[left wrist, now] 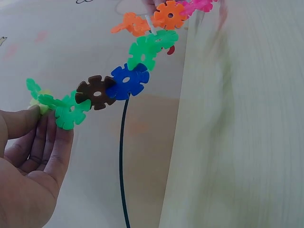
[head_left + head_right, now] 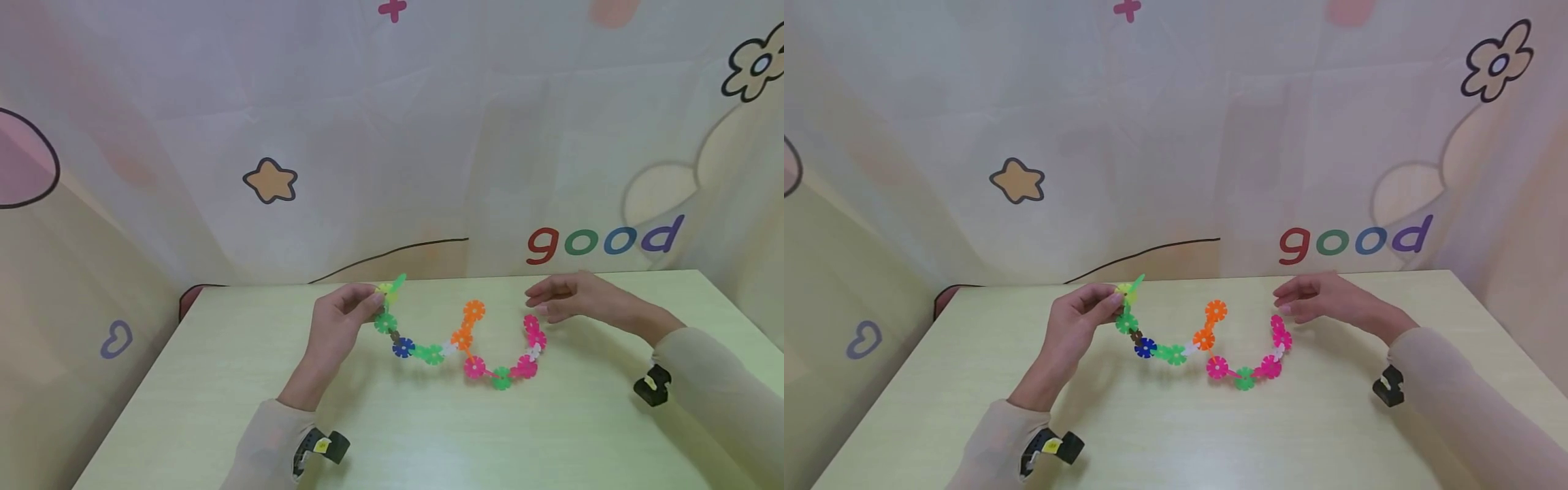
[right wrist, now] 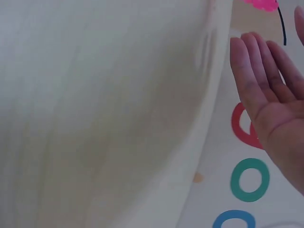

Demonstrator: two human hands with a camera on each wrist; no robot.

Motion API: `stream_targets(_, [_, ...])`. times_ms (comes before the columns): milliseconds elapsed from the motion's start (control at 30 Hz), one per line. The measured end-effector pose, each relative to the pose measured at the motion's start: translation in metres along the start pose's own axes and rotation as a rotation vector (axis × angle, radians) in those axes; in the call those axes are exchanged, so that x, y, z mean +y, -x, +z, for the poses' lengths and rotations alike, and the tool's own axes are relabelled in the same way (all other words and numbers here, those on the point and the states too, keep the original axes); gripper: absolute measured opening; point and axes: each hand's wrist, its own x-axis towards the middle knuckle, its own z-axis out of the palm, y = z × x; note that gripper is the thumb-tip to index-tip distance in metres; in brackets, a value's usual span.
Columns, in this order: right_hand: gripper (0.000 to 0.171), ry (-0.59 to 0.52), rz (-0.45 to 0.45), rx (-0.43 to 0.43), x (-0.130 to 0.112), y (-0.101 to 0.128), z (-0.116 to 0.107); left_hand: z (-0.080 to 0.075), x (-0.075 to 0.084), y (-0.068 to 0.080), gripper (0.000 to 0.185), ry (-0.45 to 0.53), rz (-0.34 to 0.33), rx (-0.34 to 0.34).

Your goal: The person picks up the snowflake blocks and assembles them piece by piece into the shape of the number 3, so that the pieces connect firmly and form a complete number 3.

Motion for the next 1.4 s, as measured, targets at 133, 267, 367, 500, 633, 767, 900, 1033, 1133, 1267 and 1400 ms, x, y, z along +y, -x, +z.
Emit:
stream_targets(133, [0.056, -0.001, 0.06, -0.05, 0.01, 0.001, 0.001, 0.001, 0.001, 0.0, 0.015, -0.005, 0.002, 0.002])
stream_targets(267, [0.054, 0.002, 0.071, -0.071, 0.014, 0.0, 0.004, 0.001, 0.001, -0.001, 0.014, 0.003, 0.0, 0.001])
stream_targets(367, [0.051, -0.007, 0.062, -0.081, 0.015, -0.001, 0.006, 0.002, 0.002, -0.001, 0.014, 0.02, -0.007, -0.004])
stream_targets(500, [0.048, -0.019, 0.07, -0.082, 0.016, -0.003, 0.01, 0.003, 0.002, -0.001, 0.013, 0.034, -0.015, -0.002])
stream_targets(633, [0.041, -0.047, 0.059, -0.079, 0.016, -0.002, 0.011, 0.004, 0.001, -0.001, 0.013, 0.038, -0.018, -0.004])
stream_targets(767, [0.034, -0.083, 0.022, -0.097, 0.017, 0.0, 0.012, 0.003, -0.001, -0.001, 0.013, 0.033, -0.018, -0.017])
stream_targets(900, [0.041, -0.086, 0.023, -0.099, 0.017, 0.001, 0.012, 0.002, -0.003, 0.0, 0.013, 0.026, -0.015, -0.018])
stream_targets(1033, [0.047, -0.082, 0.042, -0.104, 0.018, 0.0, 0.01, 0.002, -0.005, -0.001, 0.013, 0.03, -0.013, -0.018])
stream_targets(1133, [0.044, -0.091, 0.04, -0.123, 0.02, 0.0, 0.009, 0.001, -0.005, -0.001, 0.013, 0.025, -0.004, -0.017])
stream_targets(1267, [0.039, -0.105, 0.023, -0.143, 0.019, 0.0, 0.009, 0.0, -0.004, -0.001, 0.015, 0.012, 0.001, -0.013])
stream_targets(1400, [0.039, -0.081, 0.005, -0.109, 0.016, 0.003, 0.011, -0.001, -0.005, -0.001, 0.016, 0.005, 0.001, -0.013])
